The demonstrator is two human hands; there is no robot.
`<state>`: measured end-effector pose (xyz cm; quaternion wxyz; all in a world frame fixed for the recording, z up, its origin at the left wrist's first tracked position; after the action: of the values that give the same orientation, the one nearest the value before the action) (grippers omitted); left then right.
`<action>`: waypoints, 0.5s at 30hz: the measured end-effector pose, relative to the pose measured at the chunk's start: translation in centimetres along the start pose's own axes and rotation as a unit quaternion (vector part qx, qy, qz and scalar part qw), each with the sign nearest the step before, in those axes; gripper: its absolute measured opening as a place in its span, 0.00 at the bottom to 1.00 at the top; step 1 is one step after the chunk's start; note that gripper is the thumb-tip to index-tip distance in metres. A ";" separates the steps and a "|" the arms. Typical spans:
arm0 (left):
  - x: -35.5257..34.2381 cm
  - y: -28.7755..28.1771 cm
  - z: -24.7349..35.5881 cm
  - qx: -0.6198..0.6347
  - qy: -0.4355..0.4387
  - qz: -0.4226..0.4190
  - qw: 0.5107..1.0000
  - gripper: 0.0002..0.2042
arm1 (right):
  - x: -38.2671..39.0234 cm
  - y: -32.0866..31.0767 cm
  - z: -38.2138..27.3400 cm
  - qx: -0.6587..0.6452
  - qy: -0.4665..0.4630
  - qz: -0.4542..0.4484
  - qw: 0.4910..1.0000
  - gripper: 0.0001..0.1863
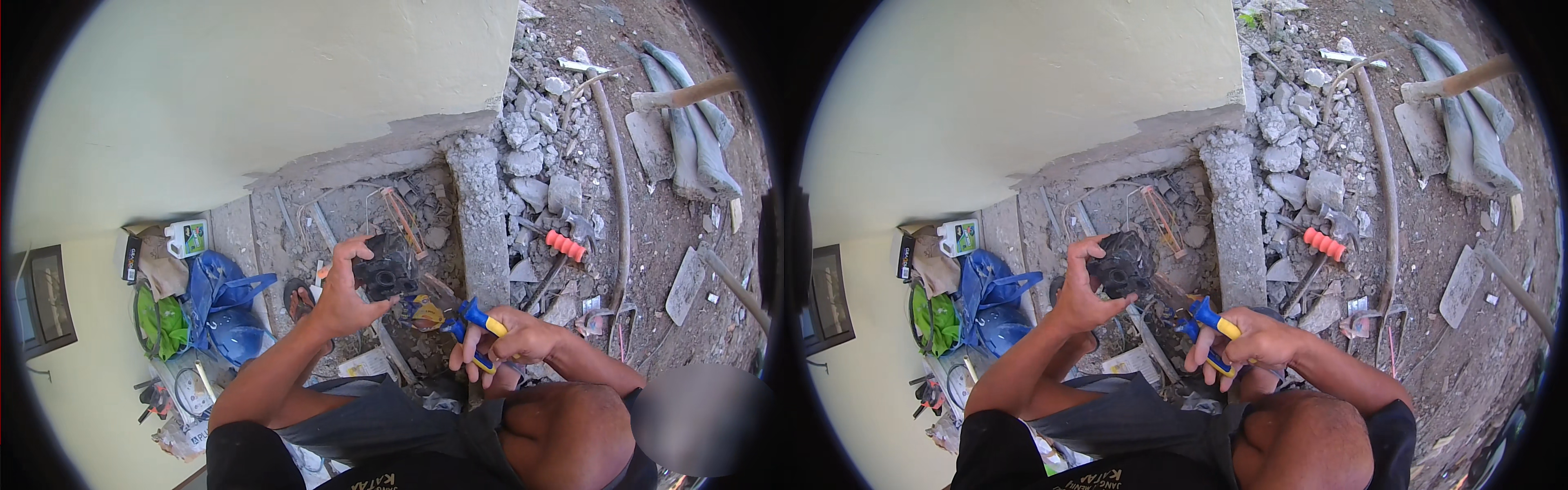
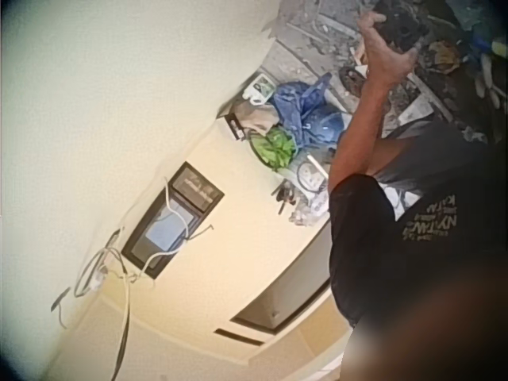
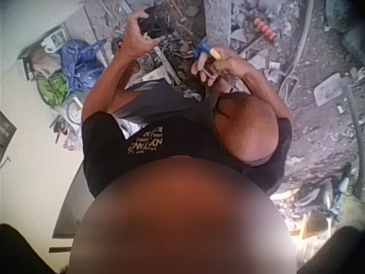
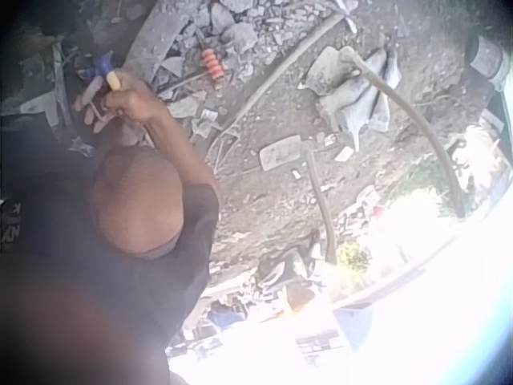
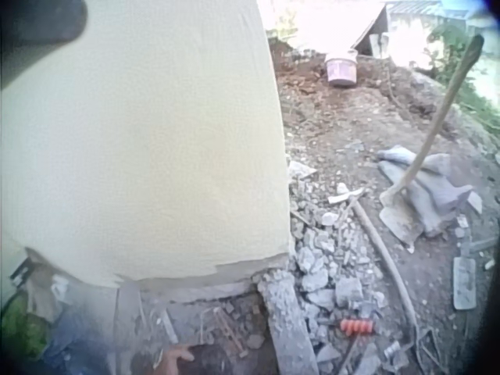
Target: Installing an electrical junction box into a wall and routing wires.
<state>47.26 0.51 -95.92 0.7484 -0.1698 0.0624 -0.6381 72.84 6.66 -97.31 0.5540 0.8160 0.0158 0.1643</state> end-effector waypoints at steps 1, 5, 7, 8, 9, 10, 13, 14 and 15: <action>0.1 0.4 0.6 0.000 0.002 -0.002 1.000 0.40 | -0.1 0.3 -0.3 0.000 -0.003 0.001 1.000 0.18; 0.3 -0.1 1.2 0.197 -0.049 0.006 0.979 0.38 | -0.2 0.8 -1.0 0.146 -0.013 0.041 0.988 0.16; -0.3 0.2 1.6 0.277 -0.082 0.012 0.957 0.38 | 0.1 0.9 -1.3 0.191 -0.019 0.056 0.980 0.15; -0.8 0.7 2.7 0.290 -0.107 0.032 0.951 0.37 | 0.3 0.5 -1.5 0.272 -0.010 0.109 0.956 0.15; -0.9 0.9 3.4 0.300 -0.132 0.054 0.943 0.36 | 0.5 0.4 -1.8 0.351 -0.001 0.157 0.923 0.14; -0.9 0.7 3.5 0.298 -0.132 0.054 0.944 0.36 | 0.6 0.7 -2.2 0.351 -0.003 0.156 0.923 0.14; -0.4 0.6 2.8 0.237 -0.162 0.031 0.957 0.34 | 1.1 1.6 -4.9 0.569 -0.100 0.203 0.791 0.16; -0.3 0.4 3.1 0.157 -0.084 0.034 0.983 0.29 | 1.4 1.7 -5.1 0.610 -0.114 0.224 0.751 0.16; -0.4 0.4 4.2 0.077 -0.004 0.036 0.996 0.24 | 1.7 2.0 -5.4 0.650 -0.128 0.244 0.709 0.17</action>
<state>48.82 1.67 -92.21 0.7822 -0.1122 0.0161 -0.6126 72.60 11.14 -93.26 -0.1755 0.9631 -0.1517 0.1368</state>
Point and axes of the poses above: each hand's wrist, its own x-axis away from the middle knuckle, its own y-axis out of the palm, z = x × y, the point moved 6 cm from there along -x, towards the middle knuckle, and after that the axes turned 1 degree about -y, right-handed, at the moved point
